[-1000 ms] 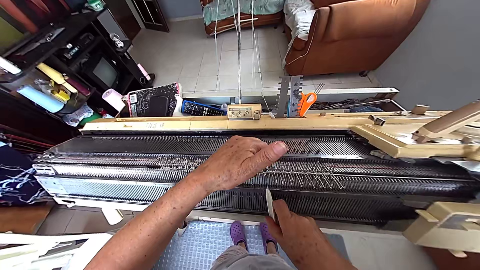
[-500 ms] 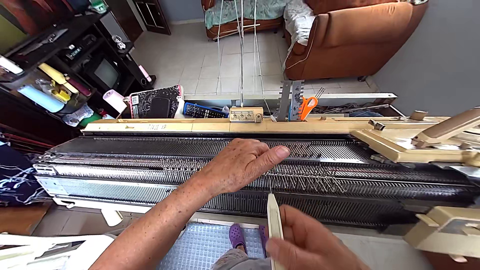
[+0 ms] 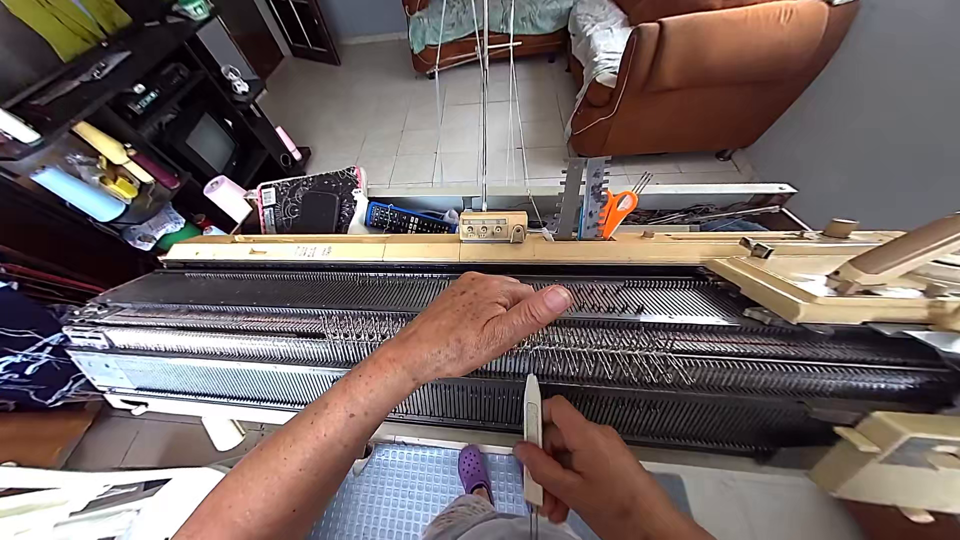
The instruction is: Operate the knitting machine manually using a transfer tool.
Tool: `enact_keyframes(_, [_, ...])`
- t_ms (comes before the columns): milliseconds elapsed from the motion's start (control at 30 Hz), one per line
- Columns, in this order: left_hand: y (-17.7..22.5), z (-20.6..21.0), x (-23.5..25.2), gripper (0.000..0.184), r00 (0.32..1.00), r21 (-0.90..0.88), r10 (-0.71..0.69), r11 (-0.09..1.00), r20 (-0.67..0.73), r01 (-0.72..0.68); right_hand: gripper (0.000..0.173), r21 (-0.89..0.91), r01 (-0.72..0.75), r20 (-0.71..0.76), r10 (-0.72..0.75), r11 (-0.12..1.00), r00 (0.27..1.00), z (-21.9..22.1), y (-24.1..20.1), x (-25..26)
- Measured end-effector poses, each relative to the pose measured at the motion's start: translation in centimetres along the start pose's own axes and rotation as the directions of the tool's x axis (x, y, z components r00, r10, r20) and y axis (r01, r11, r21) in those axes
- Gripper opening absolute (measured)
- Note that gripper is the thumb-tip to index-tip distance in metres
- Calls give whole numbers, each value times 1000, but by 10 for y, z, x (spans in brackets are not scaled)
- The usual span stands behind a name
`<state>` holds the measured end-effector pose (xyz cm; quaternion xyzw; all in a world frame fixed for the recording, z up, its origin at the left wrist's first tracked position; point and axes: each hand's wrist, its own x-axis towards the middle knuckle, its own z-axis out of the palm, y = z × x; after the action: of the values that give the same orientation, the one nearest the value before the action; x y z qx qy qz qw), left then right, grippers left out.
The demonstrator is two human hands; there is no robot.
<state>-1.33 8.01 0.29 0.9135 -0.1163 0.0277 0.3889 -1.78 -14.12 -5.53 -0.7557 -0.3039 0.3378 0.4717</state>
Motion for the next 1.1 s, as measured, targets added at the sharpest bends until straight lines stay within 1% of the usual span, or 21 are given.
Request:
enact_keyframes(67, [0, 0, 0, 71, 1000, 9, 6, 1000, -8, -6, 12, 425, -193, 193, 120, 884, 974, -12, -17, 2])
enact_keyframes(133, [1, 0, 0, 70, 1000, 36, -4, 999, -16, 5, 9, 602, -260, 261, 122, 755, 958, -18, -32, -2])
enact_keyframes(167, [3, 1, 0, 69, 1000, 55, -9, 998, -23, 10, 10, 596, -241, 260, 100, 766, 960, -19, -39, -9])
enact_keyframes(267, [4, 1, -1, 69, 1000, 109, -6, 994, -27, 9, 14, 367, -122, 236, 35, 922, 971, -16, -48, -25])
enact_keyframes(333, [4, 1, 0, 69, 1000, 109, 7, 994, -17, -5, 21, -13, -41, 162, 42, 999, 986, -10, -32, -18])
enact_keyframes(400, [2, 0, 0, 69, 1000, 71, 24, 997, -12, -23, 30, -380, -110, 151, 179, 918, 972, -5, -24, -5])
enact_keyframes(433, [1, 0, 0, 70, 1000, 61, 26, 998, -10, -25, 32, -505, -104, 107, 181, 857, 978, 0, -23, -2])
enact_keyframes(500, [1, -1, -1, 72, 1000, 55, 20, 998, 0, -19, 26, -665, 6, -55, -57, 746, 997, 13, -10, -2])
enact_keyframes(567, [1, -1, -2, 73, 1000, 37, 22, 999, -2, -22, 19, -733, 101, -176, -331, 673, 927, 22, 10, 1])
enact_keyframes(600, [0, -2, -2, 73, 1000, 25, 19, 1000, -3, -19, 18, -724, 131, -205, -393, 677, 897, 24, 15, 3])
enact_keyframes(667, [0, -3, -4, 72, 1000, 12, 6, 1000, -3, -6, 19, -567, 176, -225, -357, 805, 907, 25, 16, 4])
enact_keyframes(700, [0, -3, -5, 72, 1000, 17, 5, 1000, -5, -5, 19, -363, 170, -183, -249, 916, 951, 21, 10, 4])
enact_keyframes(733, [-1, -4, -5, 73, 1000, 18, 4, 1000, -4, -4, 17, -69, 88, -79, -93, 994, 993, 13, -1, 4])
enact_keyframes(767, [-1, -4, -5, 73, 1000, 18, 6, 1000, 0, -6, 13, 224, -37, 39, 29, 974, 999, 5, -12, 7])
enact_keyframes(800, [-2, -5, -5, 73, 1000, 16, 8, 1000, 1, -8, 10, 452, -142, 133, 92, 880, 987, -3, -21, 11])
enact_keyframes(867, [-2, -5, -6, 72, 1000, 11, 4, 1000, -5, -4, 4, 705, -251, 231, 120, 663, 966, -13, -34, 13])
enact_keyframes(900, [-2, -5, -6, 72, 1000, 20, -4, 1000, -10, 4, 3, 741, -263, 246, 114, 618, 962, -15, -38, 11])
enact_keyframes(933, [-2, -5, -6, 71, 1000, 31, -17, 999, -17, 18, 4, 731, -249, 252, 87, 636, 964, -16, -42, 5])
enact_keyframes(1000, [0, -6, -7, 71, 999, 54, -39, 998, -19, 40, 10, 617, -178, 248, 25, 767, 968, -15, -50, -11])
enact_keyframes(1067, [0, -6, -7, 71, 999, 66, -41, 997, -21, 43, 13, 361, -85, 205, 10, 929, 979, -10, -43, -16])
enact_keyframes(1100, [0, -6, -7, 71, 999, 66, -34, 997, -28, 35, 17, 150, -25, 158, 1, 988, 987, -6, -33, -13])
